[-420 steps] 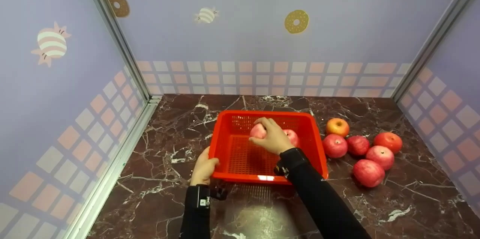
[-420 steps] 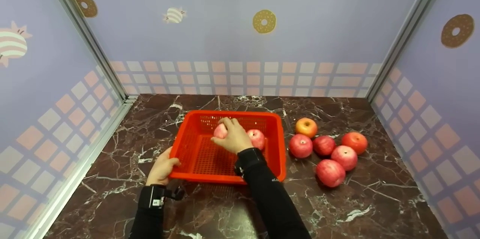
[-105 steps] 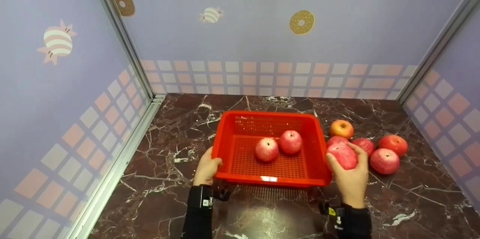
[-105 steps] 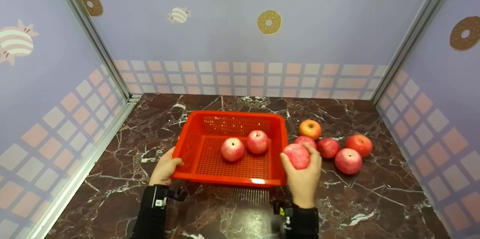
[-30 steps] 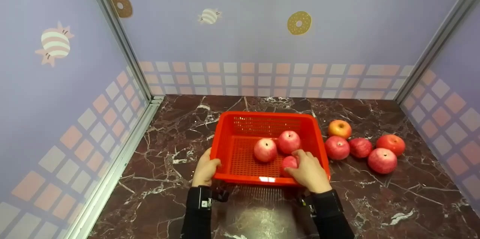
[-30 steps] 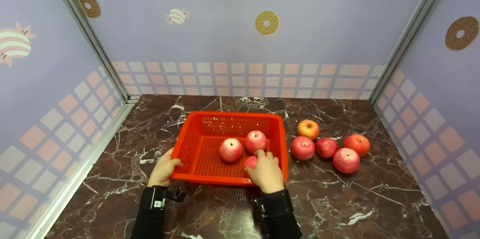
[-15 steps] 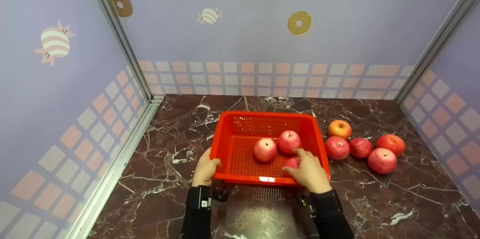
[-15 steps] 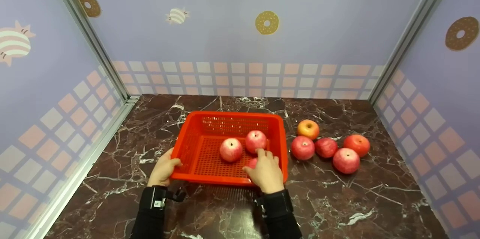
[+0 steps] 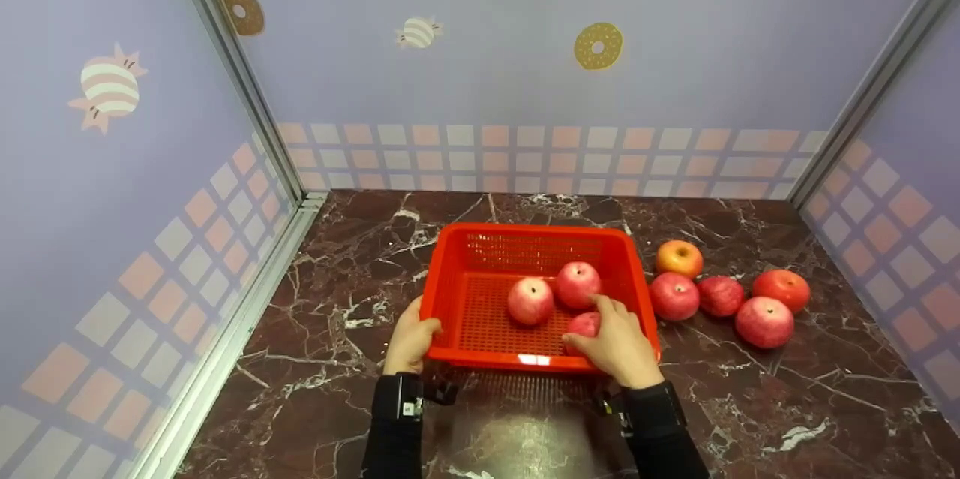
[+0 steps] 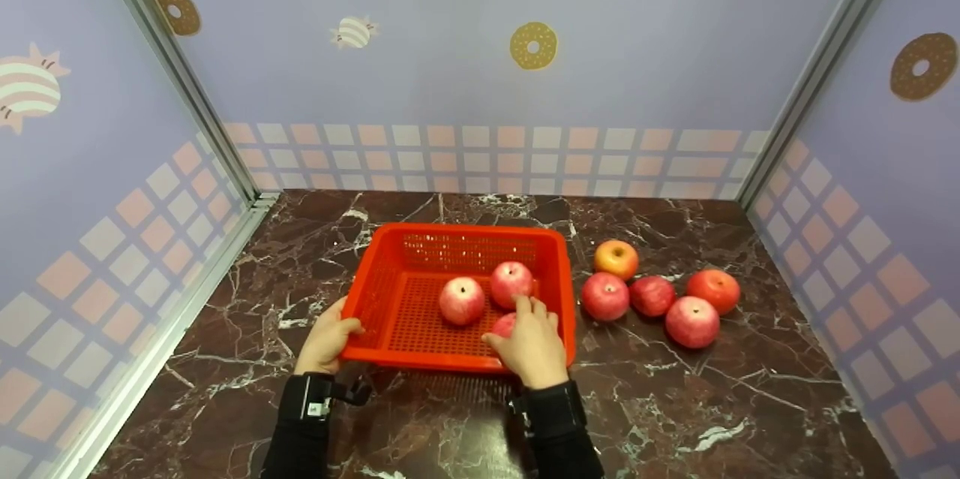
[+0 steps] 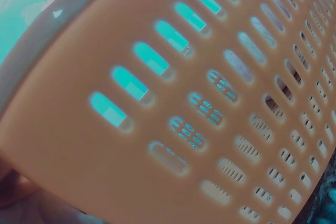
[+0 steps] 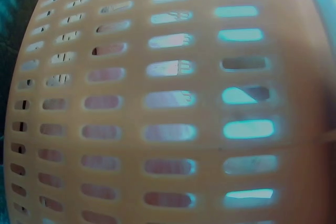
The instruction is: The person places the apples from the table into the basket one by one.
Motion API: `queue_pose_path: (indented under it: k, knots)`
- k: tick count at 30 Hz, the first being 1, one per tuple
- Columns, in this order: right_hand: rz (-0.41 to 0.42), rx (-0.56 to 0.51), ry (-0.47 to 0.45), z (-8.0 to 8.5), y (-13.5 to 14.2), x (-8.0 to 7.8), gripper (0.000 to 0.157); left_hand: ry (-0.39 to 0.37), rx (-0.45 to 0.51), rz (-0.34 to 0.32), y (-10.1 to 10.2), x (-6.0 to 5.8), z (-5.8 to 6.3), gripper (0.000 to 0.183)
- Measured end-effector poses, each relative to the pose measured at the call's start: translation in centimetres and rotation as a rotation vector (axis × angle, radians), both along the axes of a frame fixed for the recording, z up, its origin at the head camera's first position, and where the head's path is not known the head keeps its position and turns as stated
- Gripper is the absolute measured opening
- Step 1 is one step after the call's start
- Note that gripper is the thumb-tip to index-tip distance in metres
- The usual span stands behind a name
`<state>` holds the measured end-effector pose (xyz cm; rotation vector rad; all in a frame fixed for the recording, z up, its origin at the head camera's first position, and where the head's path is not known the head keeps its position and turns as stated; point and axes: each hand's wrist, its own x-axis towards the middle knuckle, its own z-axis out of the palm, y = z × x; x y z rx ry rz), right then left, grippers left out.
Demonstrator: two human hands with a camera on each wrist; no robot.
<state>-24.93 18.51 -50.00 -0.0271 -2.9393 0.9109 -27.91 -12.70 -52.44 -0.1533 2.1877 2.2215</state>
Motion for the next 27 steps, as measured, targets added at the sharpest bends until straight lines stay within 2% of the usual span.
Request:
queue_pose_path:
  k: [17, 27]
  knots:
    - [0.006, -0.012, 0.055, -0.32, 0.06, 0.02, 0.083, 0.003, -0.008, 0.006, -0.01, -0.02, -0.2, 0.077]
    - [0.001, -0.068, 0.136, -0.52, 0.18, 0.19, 0.081, -0.008, -0.023, 0.006, -0.02, -0.04, -0.13, 0.08]
